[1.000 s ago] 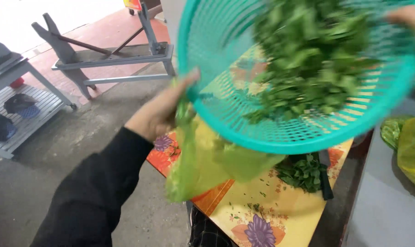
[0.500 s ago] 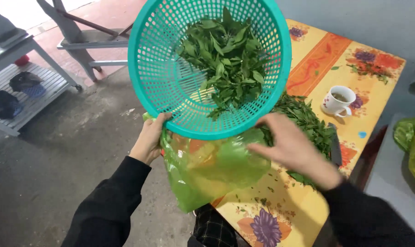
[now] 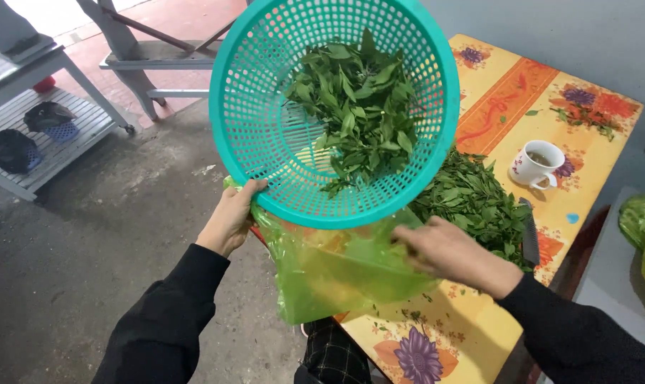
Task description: The person sits at a table and uses a knife to trim green leafy herbs from their stems, placing the leaves into a teal basket. They periodically transfer the collected leaves from the basket into a green plastic bag.
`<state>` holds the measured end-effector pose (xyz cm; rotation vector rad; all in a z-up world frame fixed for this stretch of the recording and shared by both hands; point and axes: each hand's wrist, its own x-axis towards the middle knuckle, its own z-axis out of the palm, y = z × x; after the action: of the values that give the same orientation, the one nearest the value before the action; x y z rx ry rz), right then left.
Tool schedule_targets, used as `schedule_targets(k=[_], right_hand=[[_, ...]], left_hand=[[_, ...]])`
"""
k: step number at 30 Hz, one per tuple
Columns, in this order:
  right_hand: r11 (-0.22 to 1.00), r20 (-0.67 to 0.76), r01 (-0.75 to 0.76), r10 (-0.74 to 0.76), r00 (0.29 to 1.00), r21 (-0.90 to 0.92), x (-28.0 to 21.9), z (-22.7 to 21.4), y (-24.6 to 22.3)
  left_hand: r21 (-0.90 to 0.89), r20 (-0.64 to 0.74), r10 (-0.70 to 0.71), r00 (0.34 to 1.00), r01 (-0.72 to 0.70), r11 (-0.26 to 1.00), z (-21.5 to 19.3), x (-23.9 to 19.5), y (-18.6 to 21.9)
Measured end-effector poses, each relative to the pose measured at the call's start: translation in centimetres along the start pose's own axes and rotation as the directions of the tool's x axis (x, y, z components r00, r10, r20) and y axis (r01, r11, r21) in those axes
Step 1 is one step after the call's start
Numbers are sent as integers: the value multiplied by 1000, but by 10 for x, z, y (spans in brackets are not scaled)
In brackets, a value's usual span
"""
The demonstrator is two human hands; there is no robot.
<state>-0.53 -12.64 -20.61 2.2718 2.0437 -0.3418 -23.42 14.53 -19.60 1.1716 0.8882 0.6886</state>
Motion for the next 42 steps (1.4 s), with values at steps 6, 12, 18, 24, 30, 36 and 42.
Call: schedule_targets(k=[6,12,18,24,30,36,42], right_hand=[[142,6,-81,463,886,987,-12,-15,47],[-482,-101,426,564,820,765,-20,27,107],[334,-109,-124,598,794,934,-31,-32,54],[601,-213,-176,520,827,780,-30,-18,58],[747,-342,-171,479,808,642,-35,24,72],[850,-518,-87,394,759,519,-36,20,59],[974,-668,-72,199,717,213,-39,73,100]], left_hand=[[91,91,84,992,-92,992,-20,3,-9],[233,200,130,971,-176,956,-37,5,-14],[343,350,19,937,-147,928,-28,-11,8],[215,209,-52,977,6,977,-20,0,-1],[91,223,-203,954,187,978,-20,-24,-2],[79,262,-197,945,183,980,-31,-14,-25],[139,237,-166,957,135,981,-20,-42,3]])
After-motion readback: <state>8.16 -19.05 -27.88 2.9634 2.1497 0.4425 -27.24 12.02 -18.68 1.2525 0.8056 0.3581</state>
